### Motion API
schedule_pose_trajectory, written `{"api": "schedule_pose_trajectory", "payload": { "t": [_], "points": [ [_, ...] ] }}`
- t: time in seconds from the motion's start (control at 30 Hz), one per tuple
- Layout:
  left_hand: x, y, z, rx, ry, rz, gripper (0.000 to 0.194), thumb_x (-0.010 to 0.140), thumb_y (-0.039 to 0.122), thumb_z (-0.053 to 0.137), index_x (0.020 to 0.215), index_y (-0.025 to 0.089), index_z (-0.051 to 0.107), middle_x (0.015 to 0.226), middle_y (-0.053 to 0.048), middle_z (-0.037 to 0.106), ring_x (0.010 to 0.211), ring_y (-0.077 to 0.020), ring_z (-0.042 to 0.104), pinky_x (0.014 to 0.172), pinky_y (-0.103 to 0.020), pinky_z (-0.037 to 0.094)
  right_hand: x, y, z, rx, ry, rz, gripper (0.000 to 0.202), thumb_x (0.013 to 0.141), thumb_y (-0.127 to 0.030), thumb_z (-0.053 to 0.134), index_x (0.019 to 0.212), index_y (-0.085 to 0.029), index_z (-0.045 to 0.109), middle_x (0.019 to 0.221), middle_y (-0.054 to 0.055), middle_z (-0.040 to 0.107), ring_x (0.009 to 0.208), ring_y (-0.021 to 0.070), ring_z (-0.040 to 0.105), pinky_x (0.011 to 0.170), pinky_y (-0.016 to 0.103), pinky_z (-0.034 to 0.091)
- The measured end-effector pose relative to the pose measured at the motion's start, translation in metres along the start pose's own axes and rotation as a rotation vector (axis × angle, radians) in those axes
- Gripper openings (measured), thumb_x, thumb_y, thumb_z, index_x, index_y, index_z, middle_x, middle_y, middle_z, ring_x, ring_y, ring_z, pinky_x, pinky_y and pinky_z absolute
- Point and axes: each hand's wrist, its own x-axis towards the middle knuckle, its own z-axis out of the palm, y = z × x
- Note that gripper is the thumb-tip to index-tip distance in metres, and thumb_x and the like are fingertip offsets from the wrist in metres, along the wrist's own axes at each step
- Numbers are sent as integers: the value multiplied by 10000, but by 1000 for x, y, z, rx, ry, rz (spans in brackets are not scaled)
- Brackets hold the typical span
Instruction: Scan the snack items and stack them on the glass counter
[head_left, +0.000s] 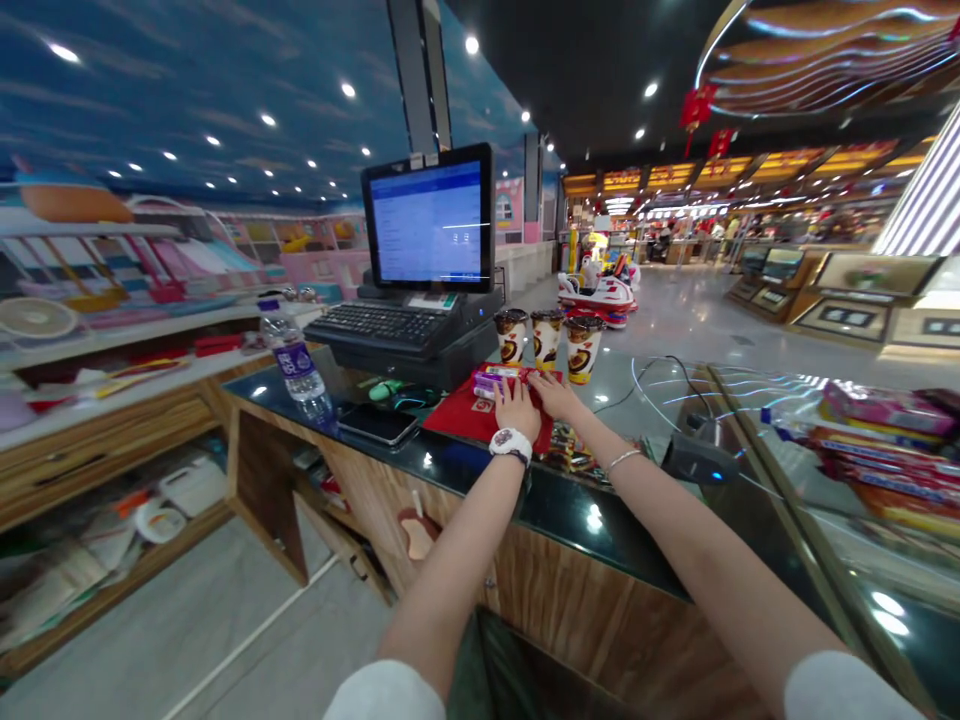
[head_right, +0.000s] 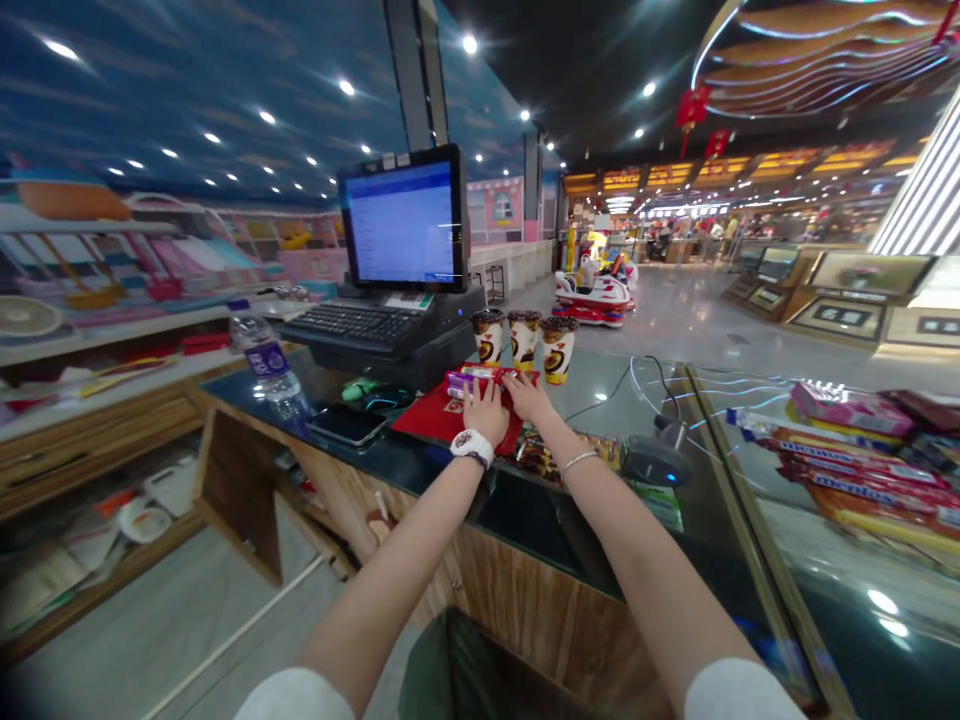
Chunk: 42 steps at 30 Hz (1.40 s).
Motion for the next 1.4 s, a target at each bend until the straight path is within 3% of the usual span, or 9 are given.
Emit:
{"api": "schedule_pose_trajectory", "payload": {
  "t": [0.37, 0.53, 0.77, 0.9, 1.03, 1.4],
  "points": [
    [1, 1, 5, -22, -21, -13, 607, 909, 258, 399, 1489, 94, 467, 1581, -122, 405, 1533, -376, 173, 1255, -623, 18, 8, 2, 5, -13, 43, -33, 515, 997, -145, 340, 1500, -193, 439, 1596, 130, 387, 1469, 272, 358, 1156, 543, 348],
    [0, 2, 1, -17, -32, 10, 586, 925, 248, 378, 1483, 99, 477, 1589, -97, 396, 1533, -368, 178, 1261, -610, 46, 0, -2, 3, -87, 88, -44, 426, 999, -140, 355, 1351, -172, 594, 1445, 140, 559, 1385, 271, 453, 1161, 519, 327],
    [-4, 5, -12, 18, -18, 73, 519, 930, 178, 360, 1394, 128, 588, 1570, -107, 433, 1510, -333, 264, 1258, -588, 106, -25, 0, -9, -214, 203, -99, 364, 975, -93, 395, 1140, -158, 713, 1187, 138, 693, 1216, 258, 554, 1187, 510, 258],
    [-5, 8, -20, 15, 18, 111, 464, 941, 180, 377, 1314, 127, 649, 1408, -136, 604, 1398, -306, 429, 1258, -541, 145, -41, 0, -15, -224, 240, -74, 368, 974, -98, 392, 1153, -151, 709, 1178, 149, 688, 1181, 270, 559, 1184, 532, 249],
    [-3, 11, -27, -13, 77, 159, 455, 969, 204, 369, 1343, 170, 625, 1232, -118, 695, 1216, -274, 557, 1219, -494, 246, -55, -1, -26, -233, 306, -31, 416, 964, -73, 361, 1226, -144, 676, 1227, 161, 665, 1163, 280, 564, 1170, 538, 273],
    [-5, 38, -59, -111, 239, 323, 437, 1003, 242, 383, 1382, 293, 594, 1337, -35, 663, 1217, -238, 541, 1175, -437, 318, -102, 14, -74, -333, 444, -5, 406, 993, -113, 325, 1229, -104, 655, 1182, 171, 650, 1131, 279, 556, 1215, 525, 212]
  ]
}}
